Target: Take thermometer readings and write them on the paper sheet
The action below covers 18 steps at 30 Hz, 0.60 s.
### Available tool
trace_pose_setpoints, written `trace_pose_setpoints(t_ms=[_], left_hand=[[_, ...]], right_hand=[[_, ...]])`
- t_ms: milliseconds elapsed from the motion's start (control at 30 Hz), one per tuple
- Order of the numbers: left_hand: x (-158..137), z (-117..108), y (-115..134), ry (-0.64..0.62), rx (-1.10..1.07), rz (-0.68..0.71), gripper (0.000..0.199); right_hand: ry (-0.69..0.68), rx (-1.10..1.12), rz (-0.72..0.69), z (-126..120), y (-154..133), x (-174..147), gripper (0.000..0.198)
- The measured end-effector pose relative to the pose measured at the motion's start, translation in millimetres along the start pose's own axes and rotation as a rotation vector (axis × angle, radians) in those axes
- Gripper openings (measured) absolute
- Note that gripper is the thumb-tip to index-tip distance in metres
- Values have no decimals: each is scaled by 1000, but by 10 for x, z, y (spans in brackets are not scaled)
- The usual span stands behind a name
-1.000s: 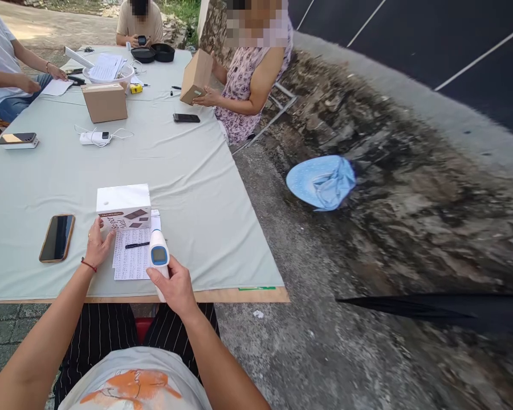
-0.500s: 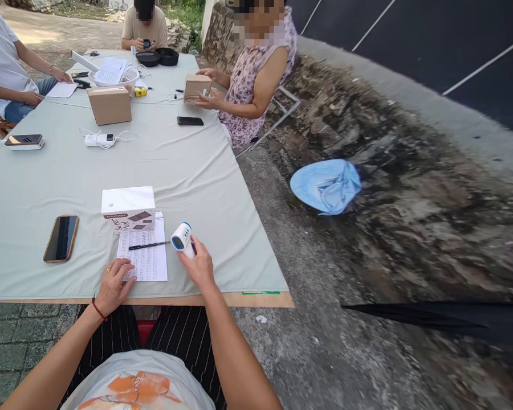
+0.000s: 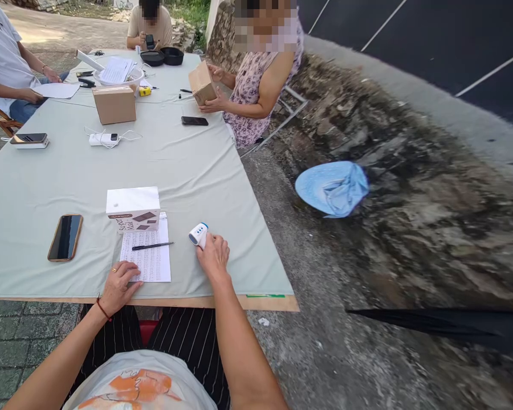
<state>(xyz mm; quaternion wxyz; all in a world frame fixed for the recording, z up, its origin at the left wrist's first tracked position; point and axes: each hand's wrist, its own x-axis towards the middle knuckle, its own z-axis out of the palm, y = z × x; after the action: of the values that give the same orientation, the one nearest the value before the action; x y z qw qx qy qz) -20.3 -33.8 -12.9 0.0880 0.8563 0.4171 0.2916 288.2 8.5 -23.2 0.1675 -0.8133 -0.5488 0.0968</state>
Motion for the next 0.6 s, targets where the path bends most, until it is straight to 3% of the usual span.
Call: trace_pose_setpoints(t_ms=[133, 200, 267, 367, 600], left_hand=[[-3, 10, -12, -19, -2, -15, 13], [-9, 18, -18, -22, 7, -15, 14], [-15, 24, -18, -20, 19, -9, 14], [-21, 31, -10, -29, 25, -12, 13], [-24, 36, -8, -26, 39, -9, 13]], right_hand=[[121, 141, -334, 71, -325, -101, 44], [65, 211, -518, 139, -504, -170, 37], [-11, 221, -611, 213, -633, -235, 33], [-75, 172, -634, 295, -699, -298, 32], [-85, 59, -592, 291, -642, -265, 23]])
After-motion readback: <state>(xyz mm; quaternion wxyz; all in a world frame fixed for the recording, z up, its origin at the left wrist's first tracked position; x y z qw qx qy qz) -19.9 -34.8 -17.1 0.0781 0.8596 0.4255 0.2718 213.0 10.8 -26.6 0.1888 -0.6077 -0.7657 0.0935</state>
